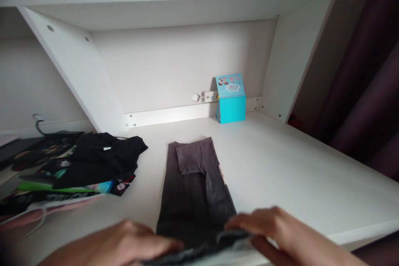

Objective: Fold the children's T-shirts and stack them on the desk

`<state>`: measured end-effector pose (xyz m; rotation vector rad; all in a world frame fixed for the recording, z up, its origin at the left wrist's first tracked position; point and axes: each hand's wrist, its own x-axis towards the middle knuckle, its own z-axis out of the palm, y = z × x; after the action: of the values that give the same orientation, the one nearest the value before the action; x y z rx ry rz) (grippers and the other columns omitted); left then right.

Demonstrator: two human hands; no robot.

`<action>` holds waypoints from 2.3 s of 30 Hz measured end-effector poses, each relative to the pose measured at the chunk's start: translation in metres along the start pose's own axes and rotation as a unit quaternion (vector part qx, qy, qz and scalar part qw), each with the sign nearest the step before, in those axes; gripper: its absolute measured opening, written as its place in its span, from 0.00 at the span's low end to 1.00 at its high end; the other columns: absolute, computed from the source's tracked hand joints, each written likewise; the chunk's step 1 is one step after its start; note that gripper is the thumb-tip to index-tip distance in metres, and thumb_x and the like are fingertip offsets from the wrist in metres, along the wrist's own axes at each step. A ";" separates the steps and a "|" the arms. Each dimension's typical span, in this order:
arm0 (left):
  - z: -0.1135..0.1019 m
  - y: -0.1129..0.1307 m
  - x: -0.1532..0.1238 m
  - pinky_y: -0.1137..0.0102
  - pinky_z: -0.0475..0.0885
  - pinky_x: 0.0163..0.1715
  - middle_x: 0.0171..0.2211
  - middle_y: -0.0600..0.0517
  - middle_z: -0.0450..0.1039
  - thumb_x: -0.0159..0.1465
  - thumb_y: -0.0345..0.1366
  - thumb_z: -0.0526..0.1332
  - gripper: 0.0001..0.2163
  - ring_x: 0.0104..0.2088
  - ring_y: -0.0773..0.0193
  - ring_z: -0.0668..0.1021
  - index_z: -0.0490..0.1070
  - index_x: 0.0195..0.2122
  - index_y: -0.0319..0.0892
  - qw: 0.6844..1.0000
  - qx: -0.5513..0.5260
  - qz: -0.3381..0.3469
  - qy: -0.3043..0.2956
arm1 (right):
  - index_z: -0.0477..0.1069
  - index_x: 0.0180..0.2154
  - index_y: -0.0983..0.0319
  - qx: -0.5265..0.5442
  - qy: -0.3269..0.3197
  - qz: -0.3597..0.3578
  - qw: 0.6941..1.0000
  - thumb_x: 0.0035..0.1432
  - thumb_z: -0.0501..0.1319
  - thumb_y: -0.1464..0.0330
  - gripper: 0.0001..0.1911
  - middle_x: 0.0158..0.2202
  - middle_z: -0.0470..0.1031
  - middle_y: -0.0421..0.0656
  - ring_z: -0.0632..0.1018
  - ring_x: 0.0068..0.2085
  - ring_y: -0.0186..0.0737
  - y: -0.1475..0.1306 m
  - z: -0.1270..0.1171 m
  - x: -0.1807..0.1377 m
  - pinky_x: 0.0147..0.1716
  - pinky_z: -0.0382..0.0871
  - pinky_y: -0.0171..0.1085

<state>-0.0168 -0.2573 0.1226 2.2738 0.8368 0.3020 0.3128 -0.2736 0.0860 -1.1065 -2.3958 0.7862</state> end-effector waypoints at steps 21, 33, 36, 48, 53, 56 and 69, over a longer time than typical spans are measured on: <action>-0.073 -0.176 0.154 0.72 0.69 0.26 0.22 0.58 0.67 0.54 0.43 0.62 0.13 0.21 0.70 0.71 0.65 0.35 0.41 0.934 -0.239 -0.234 0.128 | 0.68 0.35 0.64 0.026 0.231 0.234 0.944 0.53 0.55 0.68 0.08 0.31 0.74 0.43 0.73 0.32 0.35 0.146 0.003 0.225 0.29 0.63 0.31; -0.066 -0.200 0.161 0.70 0.66 0.33 0.28 0.51 0.73 0.50 0.42 0.64 0.11 0.35 0.57 0.75 0.70 0.31 0.41 0.926 0.113 -0.262 0.248 | 0.70 0.40 0.65 -0.154 0.264 0.250 0.919 0.52 0.59 0.64 0.14 0.41 0.70 0.52 0.71 0.43 0.46 0.142 0.015 0.221 0.42 0.60 0.38; -0.066 -0.203 0.161 0.71 0.65 0.32 0.29 0.50 0.74 0.53 0.41 0.61 0.08 0.34 0.58 0.75 0.71 0.27 0.41 0.938 0.141 -0.225 0.223 | 0.71 0.30 0.64 -0.152 0.250 0.242 0.925 0.51 0.60 0.63 0.10 0.32 0.72 0.47 0.72 0.37 0.41 0.145 0.014 0.221 0.37 0.61 0.35; -0.106 -0.134 0.153 0.74 0.67 0.36 0.33 0.53 0.70 0.56 0.37 0.59 0.08 0.34 0.67 0.73 0.64 0.35 0.41 0.906 0.008 0.020 0.422 | 0.64 0.40 0.62 -0.077 0.502 0.090 0.857 0.58 0.51 0.61 0.13 0.35 0.71 0.43 0.71 0.29 0.34 0.068 -0.029 0.198 0.27 0.63 0.33; -0.128 -0.095 0.125 0.72 0.67 0.41 0.33 0.54 0.69 0.56 0.37 0.59 0.08 0.36 0.68 0.73 0.63 0.35 0.42 0.923 -0.045 0.094 0.370 | 0.65 0.32 0.61 -0.087 0.464 -0.109 0.875 0.54 0.58 0.64 0.07 0.26 0.67 0.38 0.66 0.25 0.30 -0.016 -0.044 0.154 0.25 0.62 0.31; -0.134 -0.104 0.108 0.70 0.67 0.43 0.36 0.52 0.72 0.52 0.34 0.61 0.10 0.39 0.65 0.74 0.66 0.36 0.42 0.980 -0.038 0.018 0.194 | 0.68 0.34 0.62 0.008 0.144 -0.133 0.981 0.52 0.61 0.63 0.09 0.26 0.70 0.38 0.68 0.24 0.29 -0.036 -0.049 0.138 0.23 0.63 0.29; -0.119 -0.130 0.122 0.73 0.65 0.46 0.48 0.47 0.72 0.53 0.32 0.57 0.20 0.47 0.61 0.74 0.68 0.48 0.38 0.980 0.089 -0.175 -0.007 | 0.65 0.53 0.62 -0.158 -0.139 0.011 0.978 0.47 0.62 0.72 0.29 0.56 0.63 0.48 0.63 0.57 0.47 0.036 -0.010 0.180 0.54 0.57 0.40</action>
<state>-0.0363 -0.0440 0.1209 2.2321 1.2778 0.0499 0.2278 -0.1103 0.0907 -1.2111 -2.8236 0.6141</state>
